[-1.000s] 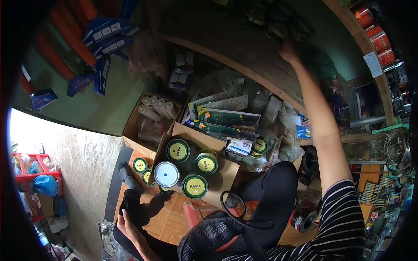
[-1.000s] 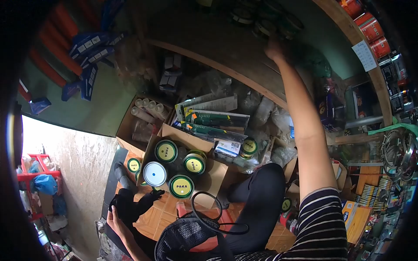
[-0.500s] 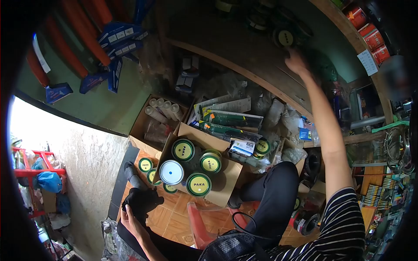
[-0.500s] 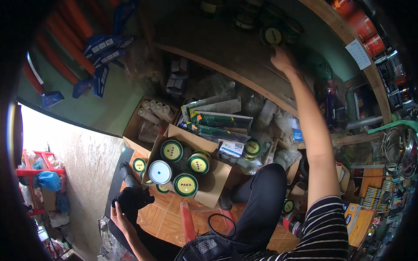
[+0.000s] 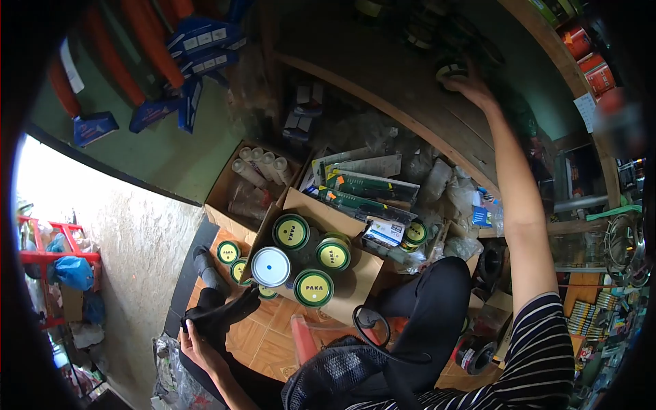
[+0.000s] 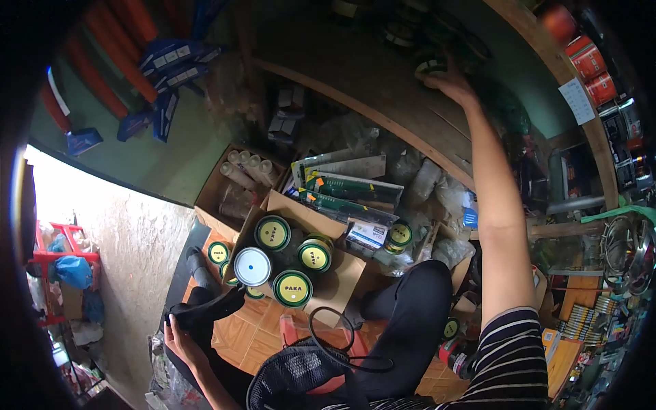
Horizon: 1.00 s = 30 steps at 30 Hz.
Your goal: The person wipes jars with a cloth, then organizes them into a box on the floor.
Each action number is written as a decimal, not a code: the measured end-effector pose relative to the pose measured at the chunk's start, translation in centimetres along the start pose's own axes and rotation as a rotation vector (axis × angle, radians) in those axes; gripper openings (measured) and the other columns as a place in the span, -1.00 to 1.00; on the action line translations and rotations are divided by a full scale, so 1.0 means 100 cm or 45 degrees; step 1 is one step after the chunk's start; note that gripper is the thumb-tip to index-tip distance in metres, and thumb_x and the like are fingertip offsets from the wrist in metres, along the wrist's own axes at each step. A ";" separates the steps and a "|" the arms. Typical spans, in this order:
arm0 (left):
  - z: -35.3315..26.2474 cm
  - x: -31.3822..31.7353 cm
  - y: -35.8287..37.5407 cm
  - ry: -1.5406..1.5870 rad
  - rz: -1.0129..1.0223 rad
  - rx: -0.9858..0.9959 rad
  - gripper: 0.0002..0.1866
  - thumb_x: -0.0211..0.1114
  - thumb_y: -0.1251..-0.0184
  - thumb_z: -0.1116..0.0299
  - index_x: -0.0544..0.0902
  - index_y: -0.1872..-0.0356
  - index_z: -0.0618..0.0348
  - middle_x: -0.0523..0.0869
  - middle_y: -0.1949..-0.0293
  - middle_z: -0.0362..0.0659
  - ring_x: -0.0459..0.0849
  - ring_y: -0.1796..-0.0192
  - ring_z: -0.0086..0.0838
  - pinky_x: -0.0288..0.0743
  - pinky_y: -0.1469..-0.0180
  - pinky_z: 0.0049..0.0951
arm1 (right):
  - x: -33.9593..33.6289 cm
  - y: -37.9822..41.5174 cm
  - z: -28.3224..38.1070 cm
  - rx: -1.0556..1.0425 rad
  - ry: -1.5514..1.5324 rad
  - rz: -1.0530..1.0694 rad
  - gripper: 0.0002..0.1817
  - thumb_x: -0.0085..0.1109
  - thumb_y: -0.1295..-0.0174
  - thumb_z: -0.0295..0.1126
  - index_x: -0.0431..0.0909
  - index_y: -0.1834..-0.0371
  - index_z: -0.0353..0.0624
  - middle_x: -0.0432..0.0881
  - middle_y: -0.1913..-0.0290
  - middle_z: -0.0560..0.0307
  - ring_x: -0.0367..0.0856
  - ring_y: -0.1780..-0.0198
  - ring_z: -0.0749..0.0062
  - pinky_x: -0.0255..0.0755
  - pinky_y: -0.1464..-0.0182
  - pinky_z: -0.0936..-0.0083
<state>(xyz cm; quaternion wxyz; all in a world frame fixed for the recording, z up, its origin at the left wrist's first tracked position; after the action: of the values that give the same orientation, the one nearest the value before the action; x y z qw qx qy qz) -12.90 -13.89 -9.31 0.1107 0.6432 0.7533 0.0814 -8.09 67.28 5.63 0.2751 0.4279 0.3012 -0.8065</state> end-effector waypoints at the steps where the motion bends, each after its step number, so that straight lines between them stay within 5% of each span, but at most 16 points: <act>1: 0.003 -0.008 -0.002 0.015 -0.034 0.032 -0.74 0.21 -0.62 0.29 0.69 0.14 0.32 0.77 0.28 -0.16 0.71 0.30 -0.57 0.59 0.19 -0.58 | 0.001 -0.009 -0.004 0.076 -0.067 -0.014 0.18 0.61 0.00 0.03 0.12 -0.62 -0.25 0.33 -0.50 -0.32 0.33 -0.53 -0.09 0.24 -0.54 0.21; 4: 0.006 -0.023 -0.003 -0.274 -0.027 0.320 -0.75 0.27 -0.60 0.27 0.65 0.34 0.13 0.61 0.44 -0.40 0.46 0.46 -0.77 0.23 0.42 -0.65 | -0.001 -0.025 -0.010 0.093 -0.021 -0.108 0.19 0.64 0.04 0.06 0.17 -0.57 -0.31 0.39 -0.46 -0.28 0.40 -0.47 -0.03 0.30 -0.49 0.23; 6: -0.028 0.001 0.017 -0.513 0.032 0.668 -0.75 0.30 -0.57 0.35 0.60 0.40 0.16 0.52 0.48 -0.46 0.38 0.40 -0.79 0.19 0.39 -0.61 | 0.004 -0.024 0.010 0.102 -0.099 -0.193 0.17 0.64 0.03 0.07 0.20 -0.54 -0.33 0.43 -0.43 -0.24 0.44 -0.43 0.02 0.34 -0.44 0.26; 10: -0.083 0.009 0.042 -0.553 -0.062 0.714 -0.75 0.32 -0.55 0.37 0.59 0.39 0.24 0.55 0.51 -0.37 0.40 0.43 -0.72 0.26 0.39 -0.55 | 0.008 0.075 0.049 0.200 -0.775 -0.387 0.09 0.58 -0.07 0.09 0.21 -0.53 -0.30 0.47 -0.39 -0.16 0.48 -0.38 0.15 0.40 -0.34 0.25; 12: -0.114 0.012 0.047 -0.551 -0.177 0.862 -0.75 0.33 -0.52 0.42 0.58 0.40 0.32 0.60 0.57 -0.23 0.44 0.48 -0.63 0.32 0.39 -0.44 | 0.019 0.158 0.085 0.455 -1.409 -0.208 0.04 0.47 -0.19 0.11 0.14 -0.61 -0.12 0.39 -0.46 -0.02 0.45 -0.41 0.20 0.43 -0.31 0.15; 13: -0.138 0.020 0.054 -0.647 -0.206 1.050 -0.78 0.34 -0.49 0.45 0.60 0.39 0.33 0.62 0.57 -0.14 0.48 0.49 -0.60 0.34 0.41 -0.40 | 0.035 0.197 0.098 0.447 -1.656 0.175 -0.19 0.29 -0.32 0.13 0.37 -0.51 -0.13 0.51 -0.39 0.03 0.52 -0.36 0.19 0.39 -0.36 0.02; 14: -0.163 0.032 0.061 -0.582 -0.243 1.279 -0.79 0.35 -0.48 0.46 0.61 0.38 0.34 0.64 0.56 -0.07 0.53 0.53 -0.51 0.38 0.42 -0.33 | 0.044 0.241 0.125 0.411 -1.911 0.132 -0.27 0.20 -0.38 0.14 0.45 -0.45 -0.13 0.53 -0.38 0.01 0.51 -0.37 0.14 0.35 -0.41 -0.06; 16: -0.221 0.048 0.088 -0.778 -0.191 1.482 -0.84 0.38 -0.44 0.47 0.67 0.34 0.36 0.68 0.53 -0.02 0.61 0.53 -0.34 0.47 0.38 -0.33 | 0.065 0.330 0.178 0.694 -2.621 0.364 -0.27 0.11 -0.43 0.14 0.41 -0.47 -0.17 0.53 -0.40 -0.03 0.53 -0.37 0.04 0.38 -0.42 -0.09; 18: -0.277 0.067 0.129 -0.770 -0.152 1.588 -0.86 0.44 -0.39 0.47 0.71 0.26 0.38 0.78 0.40 0.00 0.73 0.40 -0.39 0.56 0.28 -0.38 | 0.084 0.396 0.228 0.686 -3.155 0.752 -0.29 -0.01 -0.47 0.14 0.40 -0.49 -0.16 0.53 -0.40 -0.06 0.53 -0.38 -0.06 0.45 -0.39 -0.14; 20: -0.320 0.081 0.176 -0.633 0.128 1.675 -0.80 0.38 -0.41 0.56 0.75 -0.01 0.37 0.84 0.27 -0.04 0.77 0.28 -0.50 0.58 0.24 -0.49 | 0.094 0.439 0.264 0.574 -3.217 1.026 -0.30 -0.09 -0.50 0.13 0.38 -0.51 -0.15 0.54 -0.40 -0.07 0.54 -0.39 -0.04 0.50 -0.37 -0.17; 21: -0.332 0.084 0.197 -0.612 0.288 1.708 -0.70 0.39 -0.35 0.57 0.72 -0.10 0.22 0.83 0.25 -0.08 0.78 0.28 -0.49 0.61 0.27 -0.46 | 0.093 0.455 0.274 0.768 -3.279 1.134 -0.32 -0.10 -0.51 0.12 0.39 -0.50 -0.12 0.56 -0.37 -0.05 0.56 -0.37 0.02 0.52 -0.36 -0.08; 24: -0.332 0.088 0.257 -0.805 0.835 1.766 -0.31 0.44 -0.16 0.58 0.64 -0.36 -0.21 0.83 0.17 -0.22 0.81 0.28 -0.46 0.72 0.35 -0.37 | 0.076 0.482 0.292 0.691 -3.237 1.247 -0.41 -0.13 -0.61 -0.05 0.31 -0.54 -0.18 0.47 -0.44 -0.03 0.50 -0.41 0.17 0.50 -0.40 0.10; 25: -0.319 0.092 0.271 -0.801 0.973 1.878 -0.30 0.51 -0.13 0.44 0.63 -0.37 -0.28 0.79 0.25 -0.26 0.76 0.34 -0.51 0.72 0.40 -0.38 | 0.075 0.491 0.294 0.535 -3.244 1.305 -0.39 -0.09 -0.60 -0.04 0.29 -0.55 -0.18 0.45 -0.46 -0.01 0.48 -0.43 0.19 0.48 -0.42 0.13; 28: -0.273 0.082 0.307 -1.078 1.263 1.795 -0.43 0.44 -0.32 0.10 0.62 -0.37 -0.22 0.64 0.38 -0.28 0.64 0.43 -0.49 0.63 0.41 -0.40 | 0.071 0.513 0.294 0.340 -3.052 1.279 -0.38 -0.03 -0.57 -0.08 0.27 -0.56 -0.18 0.44 -0.47 -0.01 0.46 -0.45 0.21 0.46 -0.43 0.16; 30: -0.239 0.069 0.326 -1.120 1.367 1.711 -0.44 0.48 -0.28 0.21 0.64 -0.34 -0.12 0.62 0.38 -0.23 0.65 0.37 -0.35 0.57 0.30 -0.33 | 0.067 0.519 0.292 0.252 -2.908 1.244 -0.37 0.01 -0.55 -0.10 0.25 -0.56 -0.19 0.43 -0.47 0.00 0.45 -0.45 0.22 0.45 -0.44 0.18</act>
<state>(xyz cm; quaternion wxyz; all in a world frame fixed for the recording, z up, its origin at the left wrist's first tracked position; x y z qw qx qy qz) 10.57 -1.39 21.91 -0.0601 0.8038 0.1394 -0.5752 9.78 10.35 0.06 0.6168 -0.4313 -0.3625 -0.5497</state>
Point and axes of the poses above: each hand's wrist, its own y-axis away from the middle knuckle, its own x-axis out of the palm, z = x × y, the point moved 4 cm from there along -y, towards the middle knuckle
